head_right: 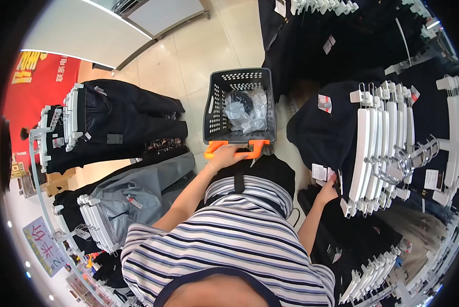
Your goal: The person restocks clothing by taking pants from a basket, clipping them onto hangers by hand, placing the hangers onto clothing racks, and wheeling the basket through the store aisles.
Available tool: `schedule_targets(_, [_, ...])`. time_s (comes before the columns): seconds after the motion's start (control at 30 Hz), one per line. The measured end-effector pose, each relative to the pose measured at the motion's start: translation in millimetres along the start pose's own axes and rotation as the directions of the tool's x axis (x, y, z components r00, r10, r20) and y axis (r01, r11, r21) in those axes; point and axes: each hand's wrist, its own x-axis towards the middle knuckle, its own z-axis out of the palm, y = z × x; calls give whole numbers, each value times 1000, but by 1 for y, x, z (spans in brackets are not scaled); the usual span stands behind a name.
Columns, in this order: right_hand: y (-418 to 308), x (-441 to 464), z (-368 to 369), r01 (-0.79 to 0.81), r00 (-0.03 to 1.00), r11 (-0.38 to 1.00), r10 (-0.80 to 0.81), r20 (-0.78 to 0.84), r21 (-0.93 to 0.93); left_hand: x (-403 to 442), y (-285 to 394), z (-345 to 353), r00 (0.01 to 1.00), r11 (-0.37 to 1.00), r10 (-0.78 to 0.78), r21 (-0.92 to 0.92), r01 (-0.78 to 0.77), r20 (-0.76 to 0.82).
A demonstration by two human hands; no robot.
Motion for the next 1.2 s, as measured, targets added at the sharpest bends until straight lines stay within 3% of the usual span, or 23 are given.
schedule_targets(0.07, [-2,-7,-1,-135,983,991,131,130,18,-10,3,-21,981,988,-149,47,145,120])
schedule_targets(0.13, [-47,-21,-1,-139,963,980,167,211,-141,-6,8,-23,964,979,-192,107,174,184])
schedule_targets(0.17, [-61,-23,0,-132,950,967,187,249,-219,-4,8,-22,966,976,-192,132,171,175])
schedule_targets(0.2, [-59,-24,2,4,951,977,63,303,-215,-1,11,-23,967,973,-193,157,167,165])
schedule_targets(0.27, [-59,-27,-3,-97,850,854,339,404,-511,0,17,-27,970,966,-213,176,191,117])
schedule_targets(0.33, [7,-40,3,-410,773,883,469,428,-228,2,22,-27,971,959,-230,185,214,67])
schedule_targets(0.37, [30,-41,11,-551,721,831,519,459,-74,5,22,-26,971,957,-234,187,223,40])
schedule_targets(0.4, [8,-47,19,-664,663,748,585,467,5,10,22,-24,971,954,-239,188,234,8])
schedule_targets(0.47, [46,-52,33,-851,405,520,738,540,-72,19,23,-22,968,952,-251,177,252,-29])
schedule_targets(0.5, [37,-42,41,-979,156,205,801,578,-21,25,24,-22,965,952,-254,162,260,-59])
schedule_targets(0.53, [25,-35,47,-991,-104,-137,774,624,5,30,26,-24,962,951,-259,148,270,-90])
schedule_targets(0.57, [11,-36,57,-993,-64,-120,404,912,-16,38,28,-27,955,950,-267,132,283,-126])
schedule_targets(0.6, [-9,-42,67,-994,-31,-104,-60,998,-38,46,28,-28,952,950,-268,124,287,-148])
schedule_targets(0.67, [-104,-44,103,-974,4,219,270,963,-57,64,24,-28,938,945,-278,114,305,-206])
schedule_targets(0.73, [-155,-47,127,-938,-23,335,205,978,-92,84,21,-30,916,935,-303,102,339,-264])
schedule_targets(0.77, [-172,-49,145,-913,-38,396,164,986,-102,96,16,-26,906,926,-330,97,366,-264])
schedule_targets(0.8, [-181,-53,164,-785,14,617,101,995,-52,106,15,-33,888,921,-365,34,389,-282])
schedule_targets(0.87, [-184,-70,195,-401,94,910,-75,993,106,121,10,-44,874,911,-403,-22,413,-271])
schedule_targets(0.9, [-179,-76,215,-166,91,960,-212,973,225,128,4,-49,882,918,-393,-65,390,-259])
schedule_targets(0.97, [-199,-88,247,347,-19,896,-290,957,279,140,-22,-54,912,944,-323,-150,293,-253])
schedule_targets(1.03, [-208,-105,272,713,-73,664,-250,966,226,141,-51,-55,942,959,-209,-242,145,-262])
schedule_targets(1.13, [-209,-131,309,867,106,498,-240,965,29,111,-94,-72,964,965,-252,-103,243,-82])
schedule_targets(1.2, [-196,-146,334,882,131,470,-299,945,26,103,-105,-70,946,960,-262,-158,233,-194])
